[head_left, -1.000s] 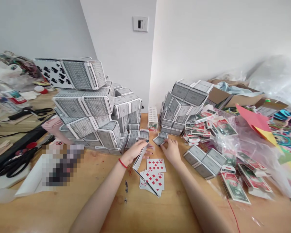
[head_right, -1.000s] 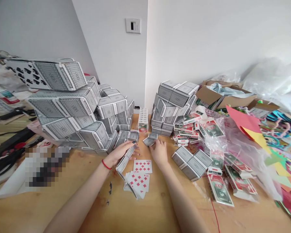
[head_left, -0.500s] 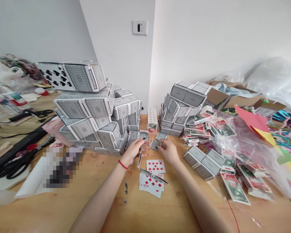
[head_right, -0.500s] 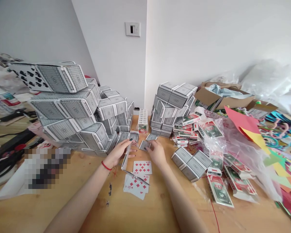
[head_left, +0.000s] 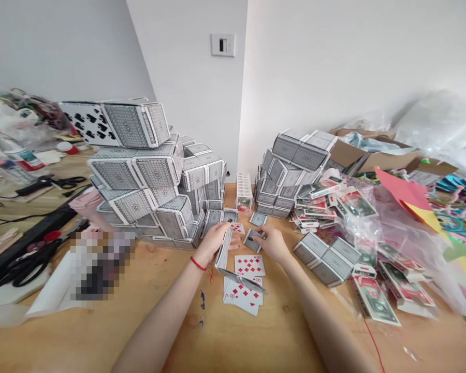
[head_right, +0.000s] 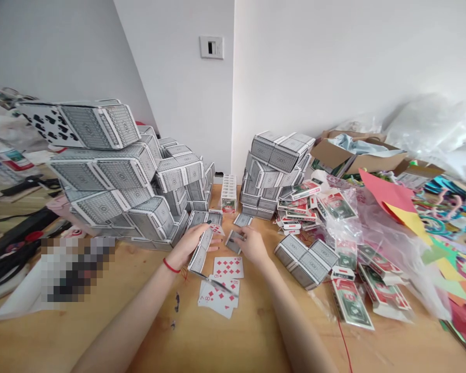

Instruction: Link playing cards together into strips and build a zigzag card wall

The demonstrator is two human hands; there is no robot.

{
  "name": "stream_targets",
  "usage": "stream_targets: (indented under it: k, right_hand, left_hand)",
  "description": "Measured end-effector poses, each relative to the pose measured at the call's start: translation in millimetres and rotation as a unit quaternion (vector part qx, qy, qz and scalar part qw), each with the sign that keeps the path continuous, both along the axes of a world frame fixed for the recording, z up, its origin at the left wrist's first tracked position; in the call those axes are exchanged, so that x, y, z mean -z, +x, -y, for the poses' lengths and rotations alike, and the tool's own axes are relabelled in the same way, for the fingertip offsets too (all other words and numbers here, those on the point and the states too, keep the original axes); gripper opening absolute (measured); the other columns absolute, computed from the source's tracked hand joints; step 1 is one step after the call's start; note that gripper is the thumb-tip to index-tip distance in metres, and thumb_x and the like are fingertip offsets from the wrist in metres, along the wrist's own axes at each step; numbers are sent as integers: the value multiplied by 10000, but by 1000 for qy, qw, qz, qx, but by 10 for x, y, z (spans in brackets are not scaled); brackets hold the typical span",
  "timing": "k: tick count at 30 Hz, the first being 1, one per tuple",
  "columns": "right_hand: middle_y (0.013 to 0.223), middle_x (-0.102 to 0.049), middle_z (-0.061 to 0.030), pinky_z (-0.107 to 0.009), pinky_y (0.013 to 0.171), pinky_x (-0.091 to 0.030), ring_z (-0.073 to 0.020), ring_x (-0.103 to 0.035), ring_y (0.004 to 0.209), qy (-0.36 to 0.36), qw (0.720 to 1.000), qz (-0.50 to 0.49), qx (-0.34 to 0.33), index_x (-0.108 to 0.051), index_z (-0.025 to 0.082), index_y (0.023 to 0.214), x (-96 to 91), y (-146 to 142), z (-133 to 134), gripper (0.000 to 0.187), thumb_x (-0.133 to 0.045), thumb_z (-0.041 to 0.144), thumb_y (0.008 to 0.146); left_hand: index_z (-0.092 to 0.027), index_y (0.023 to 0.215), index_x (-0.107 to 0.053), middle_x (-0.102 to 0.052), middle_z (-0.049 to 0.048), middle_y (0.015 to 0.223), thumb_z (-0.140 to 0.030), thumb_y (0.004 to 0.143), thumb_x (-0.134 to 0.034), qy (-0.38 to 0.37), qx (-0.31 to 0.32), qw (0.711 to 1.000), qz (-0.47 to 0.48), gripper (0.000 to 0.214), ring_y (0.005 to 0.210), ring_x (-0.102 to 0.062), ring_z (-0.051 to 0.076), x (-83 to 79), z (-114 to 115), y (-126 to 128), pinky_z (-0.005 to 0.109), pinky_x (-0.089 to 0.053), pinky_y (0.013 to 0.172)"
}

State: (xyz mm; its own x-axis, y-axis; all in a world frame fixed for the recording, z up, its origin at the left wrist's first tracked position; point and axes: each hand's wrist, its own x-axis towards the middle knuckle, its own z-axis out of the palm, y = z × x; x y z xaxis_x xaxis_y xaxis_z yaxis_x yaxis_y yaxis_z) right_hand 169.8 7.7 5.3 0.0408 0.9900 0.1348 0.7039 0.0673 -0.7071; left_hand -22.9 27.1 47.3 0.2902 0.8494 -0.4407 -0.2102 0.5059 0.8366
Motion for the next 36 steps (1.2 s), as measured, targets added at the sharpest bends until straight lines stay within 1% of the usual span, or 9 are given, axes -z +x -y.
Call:
stream_targets:
  k: [2, 4, 6, 9, 12, 20, 24, 29, 36]
  right_hand:
    - [672, -596, -11, -288, 593, -476, -168, -584, 611, -20, 997, -68, -2, -547, 192, 754, -64, 23, 4, 160, -546, 348, 716]
    - [695, -612, -16, -288, 540, -497, -173, -611, 588, -51, 983, -177, -14, -496, 203, 818, -124, 31, 11, 182, -511, 368, 741]
    - [763, -627, -30, -306, 562, -525, -193, -643, 656, -68, 959, -272, -38, -444, 216, 869, -177, 20, 24, 207, -497, 378, 752]
    - [800, -631, -31, -336, 637, -543, -213, -656, 743, -63, 941, -325, -65, -413, 231, 886, -231, -14, 47, 213, -498, 377, 756]
    - [780, -632, -25, -334, 627, -549, -213, -660, 727, -58, 945, -312, -72, -410, 236, 869, -231, -39, 60, 188, -495, 363, 759]
    - [782, -656, -29, -308, 579, -539, -201, -662, 668, -13, 975, -217, -52, -452, 227, 885, -123, -33, 42, 131, -472, 293, 773]
    - [763, -663, -27, -321, 607, -542, -200, -663, 654, 13, 974, -217, -55, -484, 222, 884, -104, -41, 44, 125, -475, 275, 772]
    - [804, -674, -36, -332, 638, -548, -211, -663, 717, 34, 967, -244, -59, -538, 217, 894, -68, -42, 27, 154, -483, 296, 773]
    - [813, -681, -37, -335, 659, -541, -214, -658, 746, 52, 971, -225, -60, -586, 209, 891, -52, -37, 23, 188, -495, 326, 776]
  left_hand:
    - [-159, 906, -512, -646, 66, 833, -323, 752, -554, 1, -5, 1000, -1, 229, 776, -647, 233, -17, -3, 6, 385, -526, 683]
    - [-156, 918, -514, -651, 79, 853, -317, 764, -533, 5, -11, 1000, -5, 223, 785, -646, 237, -38, -5, 1, 394, -525, 686]
    - [-152, 921, -521, -656, 93, 863, -324, 770, -523, 8, -16, 1000, -7, 229, 788, -645, 240, -59, -5, -10, 396, -524, 685]
    - [-154, 921, -527, -659, 97, 876, -336, 771, -520, 15, -18, 1000, 0, 236, 794, -645, 240, -85, -4, -28, 396, -525, 685]
    - [-160, 931, -519, -654, 95, 895, -338, 774, -517, 17, -16, 1000, 8, 237, 792, -646, 238, -101, -6, -39, 404, -524, 689]
    - [-161, 922, -501, -641, 102, 928, -339, 761, -536, 28, -23, 999, 5, 242, 806, -644, 253, -110, 5, -37, 420, -527, 675]
    - [-158, 928, -510, -645, 106, 931, -332, 760, -535, 35, -28, 999, 4, 243, 808, -645, 254, -117, 11, -40, 409, -530, 671]
    - [-155, 898, -527, -662, 92, 897, -312, 757, -543, 32, -37, 999, 18, 212, 798, -649, 237, -138, 6, -52, 400, -526, 701]
    - [-158, 902, -538, -666, 87, 888, -324, 749, -549, 36, -33, 999, 21, 226, 788, -650, 232, -138, 10, -43, 392, -528, 689]
